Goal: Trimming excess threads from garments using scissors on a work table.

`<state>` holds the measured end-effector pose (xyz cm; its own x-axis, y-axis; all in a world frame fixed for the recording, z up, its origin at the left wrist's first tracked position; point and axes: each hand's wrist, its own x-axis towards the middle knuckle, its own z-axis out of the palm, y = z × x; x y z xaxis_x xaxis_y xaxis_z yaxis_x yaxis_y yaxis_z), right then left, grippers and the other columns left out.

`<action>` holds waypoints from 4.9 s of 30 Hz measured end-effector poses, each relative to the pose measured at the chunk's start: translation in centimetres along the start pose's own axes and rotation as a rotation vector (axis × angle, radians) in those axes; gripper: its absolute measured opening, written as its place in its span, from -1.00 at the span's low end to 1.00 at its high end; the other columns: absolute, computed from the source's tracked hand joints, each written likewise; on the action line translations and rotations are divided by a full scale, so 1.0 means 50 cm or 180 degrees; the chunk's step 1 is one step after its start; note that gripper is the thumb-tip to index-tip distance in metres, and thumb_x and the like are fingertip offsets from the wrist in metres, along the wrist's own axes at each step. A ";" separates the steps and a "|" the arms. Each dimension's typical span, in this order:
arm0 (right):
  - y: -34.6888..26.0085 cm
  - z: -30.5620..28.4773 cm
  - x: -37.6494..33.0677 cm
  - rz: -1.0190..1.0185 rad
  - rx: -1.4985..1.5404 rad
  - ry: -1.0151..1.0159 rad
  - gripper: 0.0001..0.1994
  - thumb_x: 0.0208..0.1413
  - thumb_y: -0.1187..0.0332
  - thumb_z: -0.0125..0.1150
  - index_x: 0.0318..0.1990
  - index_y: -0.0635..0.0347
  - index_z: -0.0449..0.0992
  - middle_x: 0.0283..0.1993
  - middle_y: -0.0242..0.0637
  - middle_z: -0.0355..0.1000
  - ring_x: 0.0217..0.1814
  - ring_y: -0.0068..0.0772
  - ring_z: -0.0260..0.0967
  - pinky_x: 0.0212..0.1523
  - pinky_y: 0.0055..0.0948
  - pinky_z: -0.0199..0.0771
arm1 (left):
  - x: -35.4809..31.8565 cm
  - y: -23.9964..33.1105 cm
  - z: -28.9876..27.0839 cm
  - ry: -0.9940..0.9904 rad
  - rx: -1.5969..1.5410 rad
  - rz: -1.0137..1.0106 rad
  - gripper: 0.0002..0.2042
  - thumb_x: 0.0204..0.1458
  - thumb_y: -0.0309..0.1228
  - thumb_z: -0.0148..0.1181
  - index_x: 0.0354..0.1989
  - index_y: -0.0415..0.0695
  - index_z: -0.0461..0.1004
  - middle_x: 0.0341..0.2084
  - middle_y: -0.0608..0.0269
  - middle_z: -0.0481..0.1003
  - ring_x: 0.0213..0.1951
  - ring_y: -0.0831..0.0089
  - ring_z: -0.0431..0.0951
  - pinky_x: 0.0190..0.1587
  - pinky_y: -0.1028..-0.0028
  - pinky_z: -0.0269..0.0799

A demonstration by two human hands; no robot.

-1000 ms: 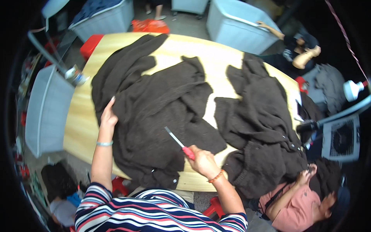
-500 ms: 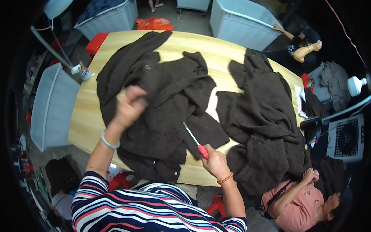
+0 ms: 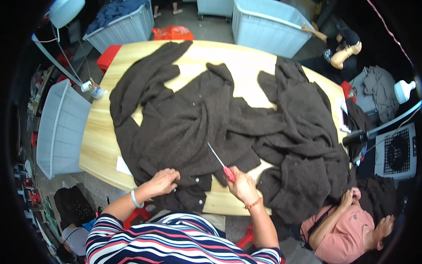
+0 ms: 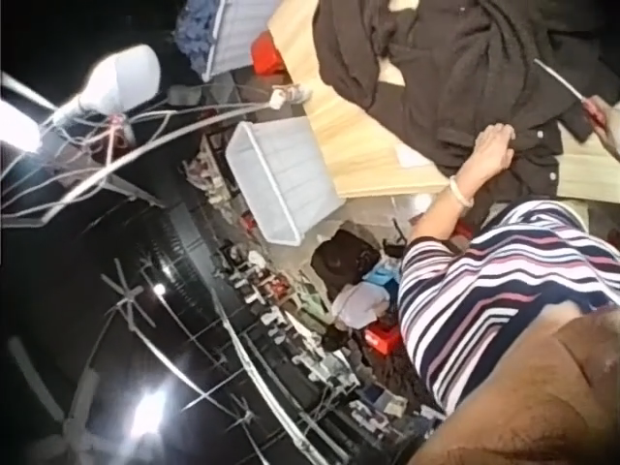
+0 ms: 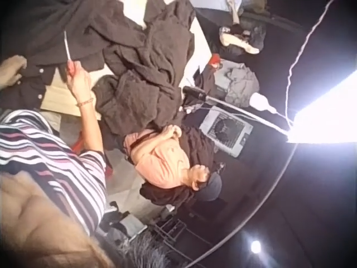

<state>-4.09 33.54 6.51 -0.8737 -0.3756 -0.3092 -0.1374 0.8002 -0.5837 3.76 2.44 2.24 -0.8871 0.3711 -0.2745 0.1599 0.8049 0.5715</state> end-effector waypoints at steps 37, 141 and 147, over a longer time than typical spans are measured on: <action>0.137 -0.002 -0.047 0.0852 0.0259 0.0634 -0.72 0.09 0.19 0.21 -0.12 0.13 0.48 -0.36 0.06 0.48 -0.21 0.18 0.46 -0.18 -0.02 0.43 | 0.400 0.055 0.186 0.0660 0.1328 0.0598 -0.88 -0.10 -0.43 0.15 -0.37 -0.15 0.49 -0.38 0.07 0.45 -0.24 0.16 0.46 -0.15 0.27 0.34; -0.047 0.057 -0.048 0.0184 -0.0345 -0.0564 -0.68 0.15 0.08 0.11 -0.26 0.20 0.46 -0.51 0.07 0.47 -0.38 0.11 0.49 -0.30 -0.03 0.46 | 0.221 -0.063 0.004 0.0850 0.1287 0.0588 -0.37 0.02 -0.17 0.21 0.27 -0.15 0.24 0.37 0.11 0.03 0.36 0.03 0.01 0.35 -0.02 -0.13; -0.061 0.057 -0.049 0.0196 -0.0154 -0.0310 -0.72 0.16 0.11 0.12 -0.26 0.17 0.42 -0.53 0.05 0.45 -0.40 0.13 0.47 -0.31 -0.01 0.44 | 0.250 -0.090 0.003 0.1144 0.1182 0.0722 -0.52 0.02 -0.24 0.21 0.13 -0.14 0.39 0.28 0.11 0.20 0.26 0.03 0.21 0.28 0.00 0.03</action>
<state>-0.21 30.67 6.92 -0.8320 -0.3669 -0.4162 -0.1095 0.8439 -0.5252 -7.98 3.53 -3.86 -0.8940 0.4252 0.1413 0.4479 0.8564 0.2570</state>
